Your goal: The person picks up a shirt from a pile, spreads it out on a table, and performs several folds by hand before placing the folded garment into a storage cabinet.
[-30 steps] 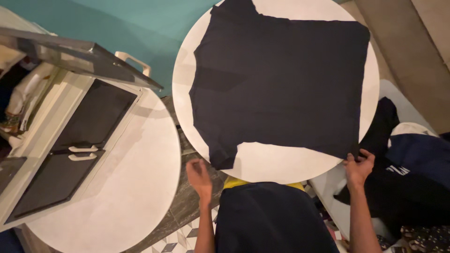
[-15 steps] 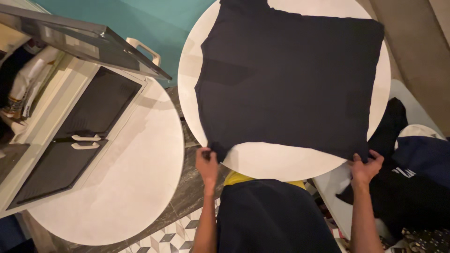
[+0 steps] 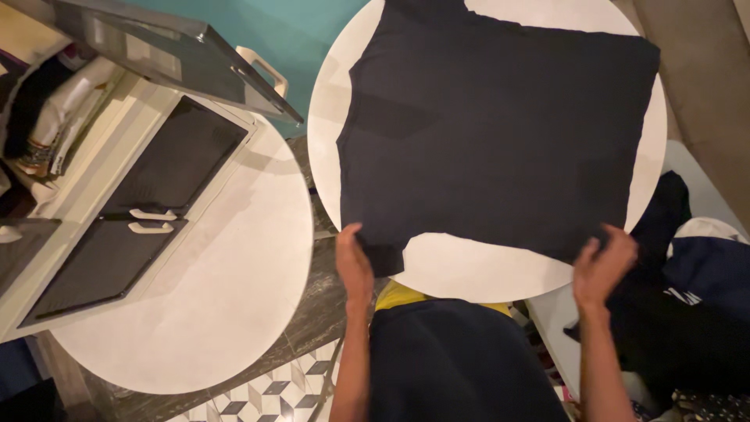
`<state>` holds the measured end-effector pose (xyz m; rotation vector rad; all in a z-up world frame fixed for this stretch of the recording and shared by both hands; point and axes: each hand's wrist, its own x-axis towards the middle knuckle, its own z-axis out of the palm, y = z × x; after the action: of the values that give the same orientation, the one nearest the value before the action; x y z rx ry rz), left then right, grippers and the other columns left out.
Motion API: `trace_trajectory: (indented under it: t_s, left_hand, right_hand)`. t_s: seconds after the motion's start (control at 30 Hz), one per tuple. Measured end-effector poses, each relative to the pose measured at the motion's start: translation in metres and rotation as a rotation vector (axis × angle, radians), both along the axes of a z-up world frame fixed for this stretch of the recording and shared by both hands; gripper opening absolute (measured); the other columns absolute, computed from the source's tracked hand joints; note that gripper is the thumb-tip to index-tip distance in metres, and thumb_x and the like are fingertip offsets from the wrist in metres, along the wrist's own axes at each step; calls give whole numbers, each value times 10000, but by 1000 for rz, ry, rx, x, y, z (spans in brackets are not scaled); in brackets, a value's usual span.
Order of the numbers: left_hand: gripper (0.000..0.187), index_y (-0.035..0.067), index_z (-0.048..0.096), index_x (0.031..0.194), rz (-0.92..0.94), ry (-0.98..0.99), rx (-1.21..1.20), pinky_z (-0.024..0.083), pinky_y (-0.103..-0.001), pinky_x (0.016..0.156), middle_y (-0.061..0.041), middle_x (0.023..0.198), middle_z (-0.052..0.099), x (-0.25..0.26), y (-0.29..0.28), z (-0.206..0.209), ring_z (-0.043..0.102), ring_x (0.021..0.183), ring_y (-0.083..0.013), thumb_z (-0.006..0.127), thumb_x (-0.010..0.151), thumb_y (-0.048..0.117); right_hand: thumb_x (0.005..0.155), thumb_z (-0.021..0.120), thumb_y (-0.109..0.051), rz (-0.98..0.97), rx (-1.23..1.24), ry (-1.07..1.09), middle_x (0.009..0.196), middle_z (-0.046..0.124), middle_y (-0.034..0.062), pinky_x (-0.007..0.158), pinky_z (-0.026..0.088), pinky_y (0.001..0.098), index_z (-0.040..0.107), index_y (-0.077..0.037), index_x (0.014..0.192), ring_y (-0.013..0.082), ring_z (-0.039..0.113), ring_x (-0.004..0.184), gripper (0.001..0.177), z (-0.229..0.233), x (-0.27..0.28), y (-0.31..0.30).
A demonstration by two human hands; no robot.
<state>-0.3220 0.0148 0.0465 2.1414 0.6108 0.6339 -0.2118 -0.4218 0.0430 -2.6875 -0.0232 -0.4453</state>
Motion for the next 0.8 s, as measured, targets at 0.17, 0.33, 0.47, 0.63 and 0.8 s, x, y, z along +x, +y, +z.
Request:
trace_trajectory:
  t_s: [0.17,0.33,0.47,0.63,0.8]
  left_hand:
    - [357,24,622,1341,-200,220,117,390,-489,1150,-139,1443,592,40,-2,-20,531,1369,-365,475,1019,74]
    - [436,-28,574,1420,-339,218,274,293,-540,1157,-191,1530,469,32,19,-18,388,1437,-408,560,1007,114]
    - [325,30,626,1340,-215,195,87,367,-485,1172,-157,1499,524,23,32,-9,474,1392,-377,563,1024,67]
    - [293,59,666,1234,-189,272,122,396,-496,1112,-153,1451,549,11,38,-8,506,1335,-383,660,943,95]
    - [374,99,642,1276,-212,295,82,374,-514,1106,-121,1509,514,6,38,-9,481,1384,-361,703,907,121]
  right_hand:
    - [1061,545,-117,182,234,358,1398,572,196,1195,380,480,572,-26,1362,329,502,1355,316,-13,10,68]
    - [935,668,-168,209,-259,154,1470,442,276,1169,282,569,597,15,1356,419,382,1413,465,-14,-1,78]
    - [959,627,-148,282,43,237,1360,587,181,1161,348,508,648,-47,1292,339,494,1351,348,-4,-25,106]
    - [935,695,-379,497,406,874,859,791,126,727,591,385,769,-44,962,257,757,765,343,-4,-49,210]
    - [938,725,-430,423,171,934,765,758,140,708,546,420,750,-31,817,286,700,761,418,-17,-58,283]
